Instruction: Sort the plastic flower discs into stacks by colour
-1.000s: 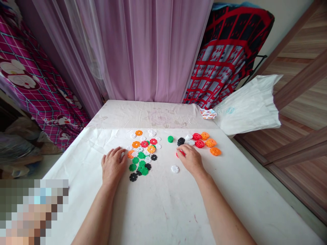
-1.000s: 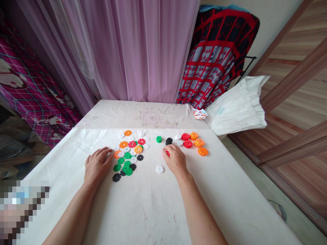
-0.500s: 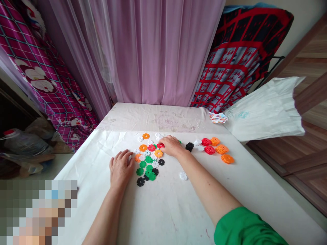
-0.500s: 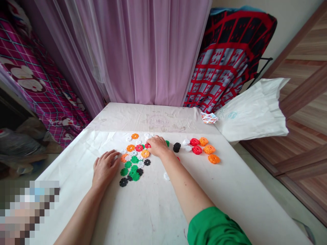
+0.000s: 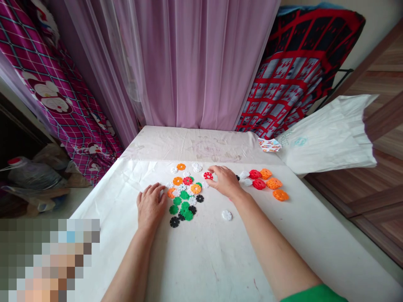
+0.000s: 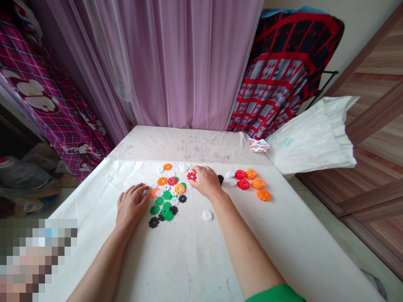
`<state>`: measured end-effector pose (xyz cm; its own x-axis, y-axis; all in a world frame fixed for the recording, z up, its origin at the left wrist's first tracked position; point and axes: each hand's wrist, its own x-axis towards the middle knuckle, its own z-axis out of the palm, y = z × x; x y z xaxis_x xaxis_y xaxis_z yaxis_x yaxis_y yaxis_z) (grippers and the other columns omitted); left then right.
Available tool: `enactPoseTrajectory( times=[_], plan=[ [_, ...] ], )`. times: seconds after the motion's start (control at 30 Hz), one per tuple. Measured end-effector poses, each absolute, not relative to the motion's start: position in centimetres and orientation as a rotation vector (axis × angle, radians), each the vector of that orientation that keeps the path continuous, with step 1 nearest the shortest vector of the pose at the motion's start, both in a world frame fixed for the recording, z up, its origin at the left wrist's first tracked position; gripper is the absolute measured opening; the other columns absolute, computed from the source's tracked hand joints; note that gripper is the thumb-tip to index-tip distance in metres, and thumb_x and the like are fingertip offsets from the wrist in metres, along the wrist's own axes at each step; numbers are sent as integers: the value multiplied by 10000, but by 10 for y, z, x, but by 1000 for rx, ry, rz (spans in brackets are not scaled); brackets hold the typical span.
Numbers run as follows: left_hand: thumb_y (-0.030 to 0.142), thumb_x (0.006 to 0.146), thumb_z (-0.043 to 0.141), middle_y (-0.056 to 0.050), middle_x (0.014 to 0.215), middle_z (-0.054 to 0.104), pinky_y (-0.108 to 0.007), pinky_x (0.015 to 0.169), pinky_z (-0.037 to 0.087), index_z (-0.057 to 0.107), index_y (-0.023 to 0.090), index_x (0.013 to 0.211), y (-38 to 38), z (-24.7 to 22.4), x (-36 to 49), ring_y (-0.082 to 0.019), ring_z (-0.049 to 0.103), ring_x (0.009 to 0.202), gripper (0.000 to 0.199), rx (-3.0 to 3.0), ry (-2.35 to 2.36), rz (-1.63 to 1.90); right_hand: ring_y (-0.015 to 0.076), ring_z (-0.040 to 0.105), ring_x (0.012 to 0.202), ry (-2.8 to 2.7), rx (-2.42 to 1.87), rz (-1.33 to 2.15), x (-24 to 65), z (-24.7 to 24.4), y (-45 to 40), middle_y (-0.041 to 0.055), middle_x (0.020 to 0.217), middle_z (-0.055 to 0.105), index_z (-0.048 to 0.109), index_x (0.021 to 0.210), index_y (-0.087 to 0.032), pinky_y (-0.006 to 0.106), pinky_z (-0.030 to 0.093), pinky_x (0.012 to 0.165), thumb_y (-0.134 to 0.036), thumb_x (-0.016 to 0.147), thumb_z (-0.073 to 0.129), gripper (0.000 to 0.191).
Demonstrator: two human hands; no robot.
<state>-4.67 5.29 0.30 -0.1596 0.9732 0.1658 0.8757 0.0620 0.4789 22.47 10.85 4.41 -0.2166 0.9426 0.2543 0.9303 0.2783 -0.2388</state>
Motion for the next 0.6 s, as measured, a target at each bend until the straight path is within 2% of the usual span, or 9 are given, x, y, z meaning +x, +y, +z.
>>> enactPoseTrajectory(
  times=[0.13,0.23,0.6],
  plan=[
    [327,918,450,-56,1373,615,-528,1157,245,696,284,1138,53,4,-46,-273,457,1348,333,1899,2136,727,211,634,884,-1959,-1765,41,282,31,68,25,939,728,662,949,-238,321,442,799,-316,798,629,172],
    [334,922,440,-61,1376,613,-538,1160,236,692,274,1140,54,5,-47,-281,456,1350,339,1904,2139,705,223,637,911,-1890,-1832,42,309,20,45,18,953,730,665,892,-249,331,447,785,-336,778,639,145],
    [342,915,445,-54,1364,623,-540,1148,264,701,292,1127,55,5,-48,-279,476,1332,336,1933,2140,701,211,612,919,-2038,-1887,0,294,18,39,22,962,716,689,867,-258,312,431,796,-274,794,626,98]
  ],
)
